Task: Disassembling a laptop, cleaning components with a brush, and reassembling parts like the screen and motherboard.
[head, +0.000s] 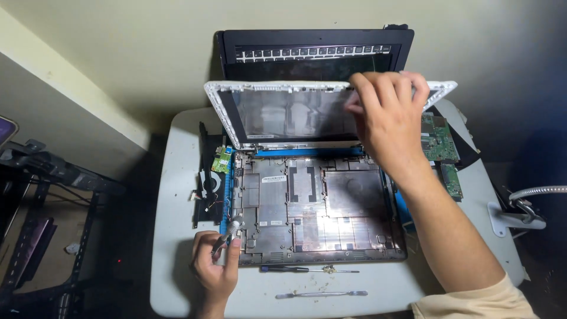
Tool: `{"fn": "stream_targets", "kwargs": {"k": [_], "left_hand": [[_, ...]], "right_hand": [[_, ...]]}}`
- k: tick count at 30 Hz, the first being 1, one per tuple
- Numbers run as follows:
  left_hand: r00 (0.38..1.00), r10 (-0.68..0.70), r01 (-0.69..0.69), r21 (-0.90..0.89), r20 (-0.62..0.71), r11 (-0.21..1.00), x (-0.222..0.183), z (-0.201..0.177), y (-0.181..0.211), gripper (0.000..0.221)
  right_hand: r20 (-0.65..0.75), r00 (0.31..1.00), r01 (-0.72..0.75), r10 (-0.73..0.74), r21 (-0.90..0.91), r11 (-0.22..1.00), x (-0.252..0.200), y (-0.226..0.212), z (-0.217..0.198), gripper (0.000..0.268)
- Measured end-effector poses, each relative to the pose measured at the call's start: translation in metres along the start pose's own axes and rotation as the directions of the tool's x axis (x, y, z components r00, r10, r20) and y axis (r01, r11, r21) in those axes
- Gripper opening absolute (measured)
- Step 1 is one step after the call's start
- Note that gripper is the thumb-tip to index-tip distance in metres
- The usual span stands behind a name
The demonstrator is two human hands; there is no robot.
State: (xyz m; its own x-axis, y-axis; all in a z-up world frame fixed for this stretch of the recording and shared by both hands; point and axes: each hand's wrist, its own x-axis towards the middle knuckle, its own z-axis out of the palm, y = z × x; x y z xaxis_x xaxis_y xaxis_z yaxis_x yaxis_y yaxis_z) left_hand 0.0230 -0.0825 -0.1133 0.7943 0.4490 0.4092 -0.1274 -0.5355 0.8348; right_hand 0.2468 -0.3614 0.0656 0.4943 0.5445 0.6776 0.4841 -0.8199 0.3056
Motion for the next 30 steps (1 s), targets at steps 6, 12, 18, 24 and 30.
{"fn": "stream_targets", "kwargs": {"k": [6,12,18,24,30], "left_hand": [[1.0,0.016,-0.017,-0.011,-0.02,1.0,0.006,-0.005,0.006,0.032],[1.0,0.029,-0.029,-0.03,-0.008,0.999,0.007,-0.005,0.008,0.035],[0.999,0.034,-0.033,0.016,-0.022,0.999,0.003,-0.006,0.0,0.037],[0.999,-0.003,0.003,-0.02,-0.036,1.0,0.001,-0.006,-0.002,0.04],[1.0,0.015,-0.015,-0.009,-0.007,1.0,0.002,-0.008,-0.01,0.04]], "right_hand": [[-0.037,0.998,-0.053,0.054,0.038,0.998,-0.044,-0.034,-0.038,0.018],[0.032,0.998,-0.053,0.05,0.099,0.994,-0.086,-0.061,-0.077,0.041],[0.312,0.949,0.002,-0.055,0.166,0.986,-0.073,-0.046,-0.105,0.056],[0.798,0.602,-0.271,-0.012,0.218,0.938,0.015,-0.002,-0.101,0.039],[0.864,0.494,-0.197,-0.099,0.222,0.955,0.093,0.03,-0.018,0.048]]}}
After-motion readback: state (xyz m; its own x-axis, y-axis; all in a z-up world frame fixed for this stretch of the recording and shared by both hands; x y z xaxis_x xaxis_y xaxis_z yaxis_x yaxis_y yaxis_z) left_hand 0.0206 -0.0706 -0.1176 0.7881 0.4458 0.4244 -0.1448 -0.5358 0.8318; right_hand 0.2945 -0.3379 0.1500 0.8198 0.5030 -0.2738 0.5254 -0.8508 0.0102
